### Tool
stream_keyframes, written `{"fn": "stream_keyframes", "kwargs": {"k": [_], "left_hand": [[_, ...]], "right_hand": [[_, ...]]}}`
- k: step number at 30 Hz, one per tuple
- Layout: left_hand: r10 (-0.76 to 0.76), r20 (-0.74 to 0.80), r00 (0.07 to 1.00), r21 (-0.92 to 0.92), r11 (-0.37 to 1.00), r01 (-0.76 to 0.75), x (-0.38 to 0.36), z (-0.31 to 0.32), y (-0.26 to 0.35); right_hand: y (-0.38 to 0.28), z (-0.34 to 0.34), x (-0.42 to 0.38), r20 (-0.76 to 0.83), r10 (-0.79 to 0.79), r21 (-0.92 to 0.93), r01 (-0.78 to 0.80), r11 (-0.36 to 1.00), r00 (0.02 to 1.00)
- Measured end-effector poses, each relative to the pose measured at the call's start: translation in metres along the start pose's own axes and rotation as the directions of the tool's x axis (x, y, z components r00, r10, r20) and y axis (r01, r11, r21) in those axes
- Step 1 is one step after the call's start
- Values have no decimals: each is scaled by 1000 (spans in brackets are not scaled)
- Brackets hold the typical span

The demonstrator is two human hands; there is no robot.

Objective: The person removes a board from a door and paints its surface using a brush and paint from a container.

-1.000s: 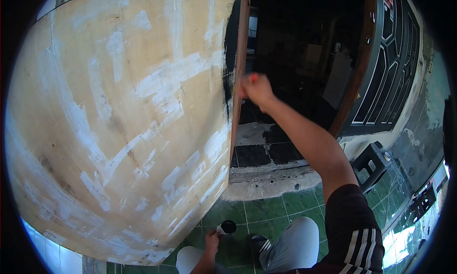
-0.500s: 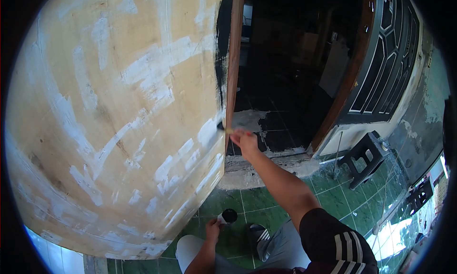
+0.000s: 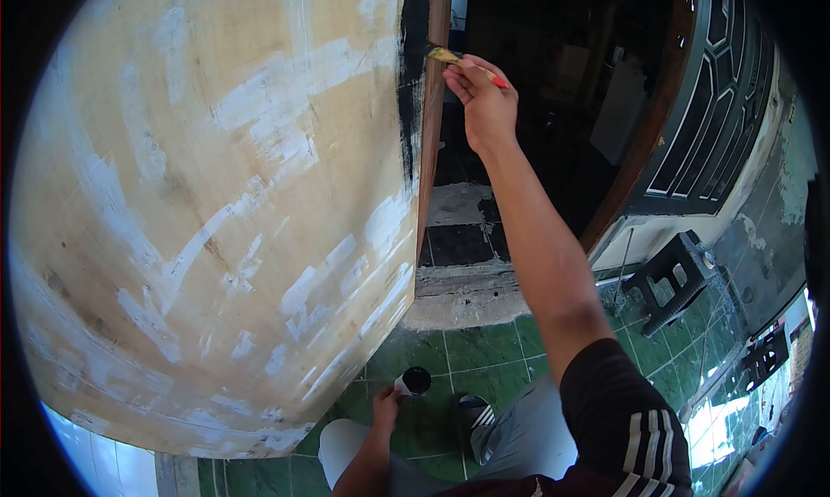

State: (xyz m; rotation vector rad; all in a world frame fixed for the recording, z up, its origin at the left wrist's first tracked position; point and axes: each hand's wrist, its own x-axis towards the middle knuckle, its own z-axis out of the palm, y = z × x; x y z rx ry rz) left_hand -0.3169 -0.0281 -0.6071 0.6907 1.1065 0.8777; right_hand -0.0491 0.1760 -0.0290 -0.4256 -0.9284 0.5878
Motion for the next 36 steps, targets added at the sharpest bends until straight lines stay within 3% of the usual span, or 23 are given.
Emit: {"fn": "stream_keyframes", "kwargs": {"k": [2, 5, 7, 9, 11, 14, 17, 19, 20, 21, 22, 23, 25, 27, 28, 31, 34, 36], "left_hand": [[-5, 5, 1000, 1, 1000, 5, -7, -2, -3], [-3, 12, 1000, 16, 1000, 2, -14, 1, -1], [5, 26, 1000, 27, 1000, -6, -18, 2, 3], [21, 15, 1000, 68, 997, -22, -28, 7, 9], [37, 22, 999, 85, 996, -39, -29, 7, 11], [48, 48, 998, 79, 996, -51, -31, 5, 7], [40, 46, 998, 82, 996, -44, -33, 5, 9], [33, 44, 998, 90, 995, -37, -34, 8, 12], [31, 48, 998, 90, 995, -36, -36, 9, 12], [33, 52, 998, 90, 995, -38, -35, 10, 12], [36, 57, 998, 93, 995, -42, -34, 10, 13], [38, 50, 998, 89, 995, -42, -33, 9, 13], [41, 39, 998, 80, 996, -44, -29, 9, 9], [36, 51, 998, 71, 997, -40, -28, 9, 5], [38, 56, 998, 66, 997, -42, -26, 8, 5], [38, 74, 997, 82, 996, -45, -26, 10, 3], [29, 59, 998, 83, 996, -34, -32, 14, 5], [36, 44, 998, 86, 995, -40, -37, 17, 6]], "right_hand": [[20, -24, -19, 7, 136, 307, -132, 942, 991], [136, -101, -70, 36, 461, 636, -376, 673, 887], [195, -147, -130, -6, 600, 771, -378, 512, 800], [236, -191, -182, -113, 674, 766, -368, 527, 730], [241, -211, -227, -320, 733, 649, -426, 631, 600], [249, -243, -257, -723, 595, 221, -699, 681, 351], [212, -222, -218, -658, 368, -409, -722, 558, 657], [192, -184, -167, -442, 244, -634, -493, 596, 863], [137, -124, -144, -342, 242, -684, -417, 598, 908], [138, -116, -110, -195, 142, -880, -237, 412, 971], [101, -78, -89, -187, 150, -856, -236, 460, 971], [67, -49, -74, -106, 101, -882, -141, 449, 989], [39, -24, -44, -131, 49, -616, -120, 778, 990], [22, -21, -30, -57, -13, -160, 4, 987, 998], [19, -22, -27, -32, -59, 97, 62, 993, 998], [64, -54, -53, -35, 209, 475, -168, 864, 977], [178, -126, -129, -66, 509, 666, -342, 663, 858], [223, -173, -189, -140, 573, 690, -336, 641, 807]]}}
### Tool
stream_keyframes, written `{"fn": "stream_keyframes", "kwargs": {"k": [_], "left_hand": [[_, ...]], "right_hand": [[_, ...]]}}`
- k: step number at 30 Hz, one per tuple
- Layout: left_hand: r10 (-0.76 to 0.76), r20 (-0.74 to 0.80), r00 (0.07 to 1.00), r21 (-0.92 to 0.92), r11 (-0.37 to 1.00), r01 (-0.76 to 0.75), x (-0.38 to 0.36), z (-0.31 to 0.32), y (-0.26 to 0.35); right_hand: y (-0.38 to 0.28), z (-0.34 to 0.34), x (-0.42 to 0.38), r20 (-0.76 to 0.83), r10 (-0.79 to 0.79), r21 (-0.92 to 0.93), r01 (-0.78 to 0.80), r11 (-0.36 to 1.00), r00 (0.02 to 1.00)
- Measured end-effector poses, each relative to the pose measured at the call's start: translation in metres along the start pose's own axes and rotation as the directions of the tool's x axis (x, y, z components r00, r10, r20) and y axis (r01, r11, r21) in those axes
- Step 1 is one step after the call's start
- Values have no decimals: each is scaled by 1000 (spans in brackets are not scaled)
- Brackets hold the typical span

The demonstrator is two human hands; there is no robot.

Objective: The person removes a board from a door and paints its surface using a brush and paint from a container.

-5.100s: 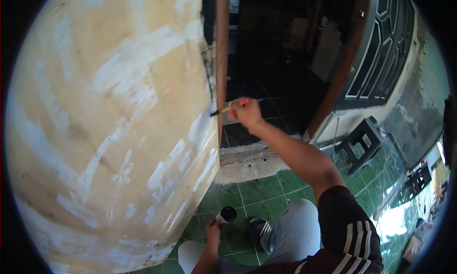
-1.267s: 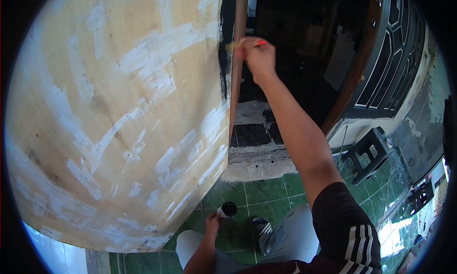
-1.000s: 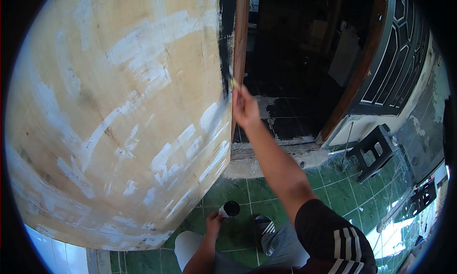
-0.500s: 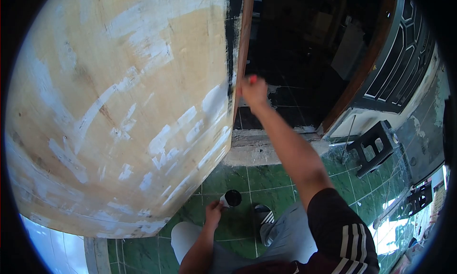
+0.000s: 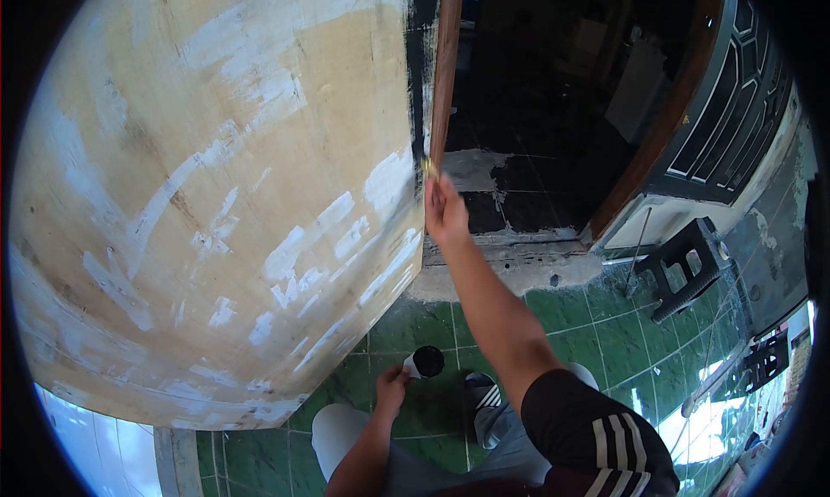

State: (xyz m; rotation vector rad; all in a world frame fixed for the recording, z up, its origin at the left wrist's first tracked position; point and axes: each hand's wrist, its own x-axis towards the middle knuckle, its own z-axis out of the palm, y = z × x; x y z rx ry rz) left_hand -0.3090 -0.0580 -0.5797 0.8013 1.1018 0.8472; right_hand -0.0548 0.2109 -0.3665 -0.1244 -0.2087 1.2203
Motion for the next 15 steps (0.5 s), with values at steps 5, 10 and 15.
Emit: {"fn": "stream_keyframes", "kwargs": {"k": [5, 10, 15], "left_hand": [[9, 29, 1000, 29, 1000, -10, -9, 2, 7], [-7, -6, 1000, 12, 1000, 7, -7, 1, 0], [0, 11, 1000, 22, 1000, 0, -8, 6, 5]], "right_hand": [[0, -134, -49, -540, -204, -606, -210, 767, 816], [-35, -21, -26, -138, -371, -974, -193, -115, 918], [-67, 208, 5, 240, -386, -969, 242, -45, 891]]}}
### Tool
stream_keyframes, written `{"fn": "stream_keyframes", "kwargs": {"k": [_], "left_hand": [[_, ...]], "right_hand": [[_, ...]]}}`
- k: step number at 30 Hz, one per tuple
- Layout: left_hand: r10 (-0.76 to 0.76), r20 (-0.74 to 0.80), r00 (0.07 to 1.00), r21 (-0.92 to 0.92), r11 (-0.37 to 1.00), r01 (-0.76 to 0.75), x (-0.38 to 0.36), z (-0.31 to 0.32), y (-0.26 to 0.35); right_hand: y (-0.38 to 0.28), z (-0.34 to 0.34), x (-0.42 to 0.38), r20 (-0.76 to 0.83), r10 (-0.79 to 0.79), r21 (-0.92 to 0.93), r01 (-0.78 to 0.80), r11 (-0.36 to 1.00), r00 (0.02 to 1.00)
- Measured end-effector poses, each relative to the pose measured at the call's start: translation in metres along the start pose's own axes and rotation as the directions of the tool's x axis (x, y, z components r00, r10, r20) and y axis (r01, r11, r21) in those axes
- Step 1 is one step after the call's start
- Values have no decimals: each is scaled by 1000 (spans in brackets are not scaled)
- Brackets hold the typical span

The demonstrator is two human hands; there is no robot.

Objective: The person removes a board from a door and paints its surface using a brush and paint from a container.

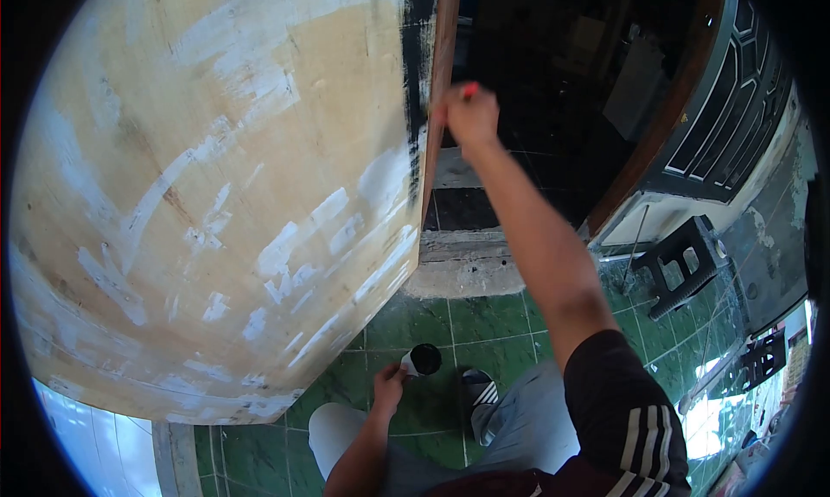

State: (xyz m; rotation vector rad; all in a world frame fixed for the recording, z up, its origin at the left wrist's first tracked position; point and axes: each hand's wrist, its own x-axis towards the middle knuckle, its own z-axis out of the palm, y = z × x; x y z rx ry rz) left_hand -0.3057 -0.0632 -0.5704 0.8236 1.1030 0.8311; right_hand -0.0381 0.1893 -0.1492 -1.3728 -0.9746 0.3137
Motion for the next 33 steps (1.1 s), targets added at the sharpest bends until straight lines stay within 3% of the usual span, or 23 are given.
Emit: {"fn": "stream_keyframes", "kwargs": {"k": [2, 4, 5, 8, 11, 13, 15, 16, 18, 20, 22, 24, 27, 31, 33], "left_hand": [[-4, 1, 1000, 9, 1000, 4, 0, 1, 0], [-8, 5, 1000, 25, 1000, 8, 2, 1, -2], [-8, 7, 1000, 25, 1000, 8, 3, 2, -3], [-5, 2, 1000, 27, 1000, 5, 5, -2, -6], [-9, -23, 1000, 10, 1000, 9, 4, -1, -7], [-9, -52, 999, -10, 1000, 8, 5, -2, -8], [1, -43, 999, -9, 1000, -2, 6, -6, -9], [3, -36, 999, -12, 1000, -4, 9, -5, -10], [39, -37, 999, -45, 998, -41, 15, -6, -16], [56, -48, 997, -88, 994, -60, 19, -8, -13], [46, -67, 997, -139, 989, -55, 17, -7, -4], [91, -78, 993, -167, 981, -103, 19, -7, 3], [148, -91, 985, -204, 965, -164, 17, 6, 30], [214, -109, 971, -195, 953, -232, 2, 21, 83], [252, -108, 962, -206, 941, -269, -2, 25, 101]], "right_hand": [[-47, -12, 19, -7, -71, 475, 65, 878, 997], [-69, -27, 27, -31, -233, 778, 170, 605, 972], [-70, -33, 24, 7, -267, 874, 124, 470, 964], [-4, -13, 16, 192, -177, 945, -134, 298, 965], [125, 22, -33, 296, 144, 937, -317, 147, 944], [189, 20, -72, 235, 338, 918, -323, 231, 911], [247, 5, -109, 139, 543, 625, -499, 600, 828], [265, -8, -120, 83, 586, 409, -564, 717, 806], [288, -34, -141, -45, 631, -90, -633, 769, 774], [267, -62, -138, 7, 475, -341, -445, 828, 880], [206, -83, -132, 198, 435, -144, -413, 899, 878], [148, -97, -131, 265, 359, -6, -371, 929, 895], [93, -111, -147, 325, 204, 45, -231, 972, 923], [82, -102, -188, 491, 86, 21, -110, 994, 867], [75, -97, -207, 596, 70, -196, 60, 979, 800]]}}
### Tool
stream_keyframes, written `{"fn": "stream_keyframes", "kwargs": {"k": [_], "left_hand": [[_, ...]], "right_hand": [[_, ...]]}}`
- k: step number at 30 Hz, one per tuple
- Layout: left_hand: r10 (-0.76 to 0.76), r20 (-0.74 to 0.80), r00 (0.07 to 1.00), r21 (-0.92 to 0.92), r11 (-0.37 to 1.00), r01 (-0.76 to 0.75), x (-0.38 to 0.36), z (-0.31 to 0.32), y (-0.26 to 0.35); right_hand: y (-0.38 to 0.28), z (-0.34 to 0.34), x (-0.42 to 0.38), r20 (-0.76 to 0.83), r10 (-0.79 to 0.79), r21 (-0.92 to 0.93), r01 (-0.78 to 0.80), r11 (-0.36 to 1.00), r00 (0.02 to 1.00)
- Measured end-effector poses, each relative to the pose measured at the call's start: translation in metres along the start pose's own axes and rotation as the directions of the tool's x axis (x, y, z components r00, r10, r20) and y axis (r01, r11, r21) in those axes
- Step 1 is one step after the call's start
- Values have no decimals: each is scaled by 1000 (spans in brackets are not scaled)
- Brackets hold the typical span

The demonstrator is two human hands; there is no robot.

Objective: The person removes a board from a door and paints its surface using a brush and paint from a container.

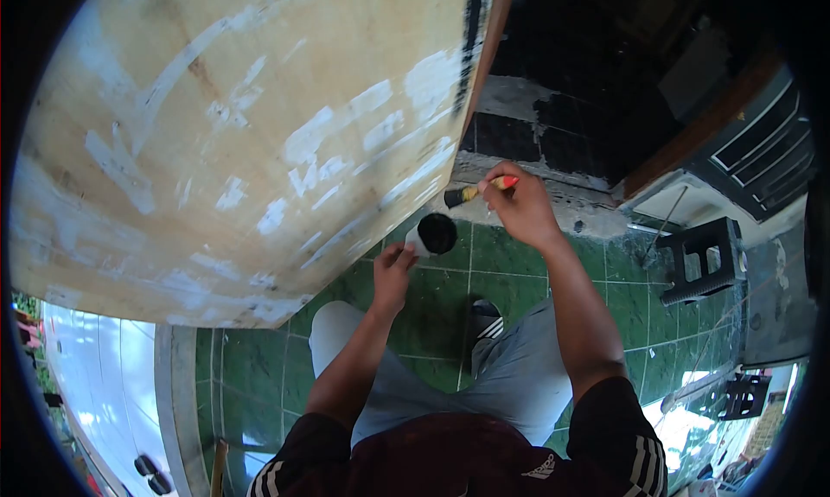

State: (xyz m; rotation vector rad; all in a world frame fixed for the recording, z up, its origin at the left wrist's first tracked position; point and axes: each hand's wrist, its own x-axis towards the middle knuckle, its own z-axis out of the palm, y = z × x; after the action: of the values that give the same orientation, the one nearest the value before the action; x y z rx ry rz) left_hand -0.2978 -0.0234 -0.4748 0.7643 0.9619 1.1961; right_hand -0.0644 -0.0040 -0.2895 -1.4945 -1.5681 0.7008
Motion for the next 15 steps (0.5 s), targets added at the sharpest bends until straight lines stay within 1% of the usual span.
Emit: {"fn": "stream_keyframes", "kwargs": {"k": [1, 2, 5, 8, 11, 14, 15], "left_hand": [[21, 9, 1000, -9, 1000, -21, 1, 3, 5], [31, 15, 999, -21, 999, -31, 2, 7, 9], [44, 31, 999, -44, 998, -42, 0, 16, 17], [40, 31, 999, -49, 998, -39, -9, 26, 26], [68, 41, 997, -52, 996, -66, -17, 33, 30], [81, 26, 996, -36, 996, -80, -22, 38, 31], [78, 16, 997, -20, 997, -78, -22, 38, 30]], "right_hand": [[-9, 3, -5, 59, -14, -140, 22, 990, 998], [-22, 6, -8, 105, 10, -182, 10, 983, 994], [-13, 21, -9, 172, -91, -213, 127, 969, 981], [-1, 35, -9, 197, -67, -312, 127, 942, 978], [29, 50, -7, 237, -127, -434, 222, 873, 963], [36, 59, -6, 242, -91, -496, 204, 844, 966], [34, 56, -6, 246, -98, -486, 210, 849, 964]]}}
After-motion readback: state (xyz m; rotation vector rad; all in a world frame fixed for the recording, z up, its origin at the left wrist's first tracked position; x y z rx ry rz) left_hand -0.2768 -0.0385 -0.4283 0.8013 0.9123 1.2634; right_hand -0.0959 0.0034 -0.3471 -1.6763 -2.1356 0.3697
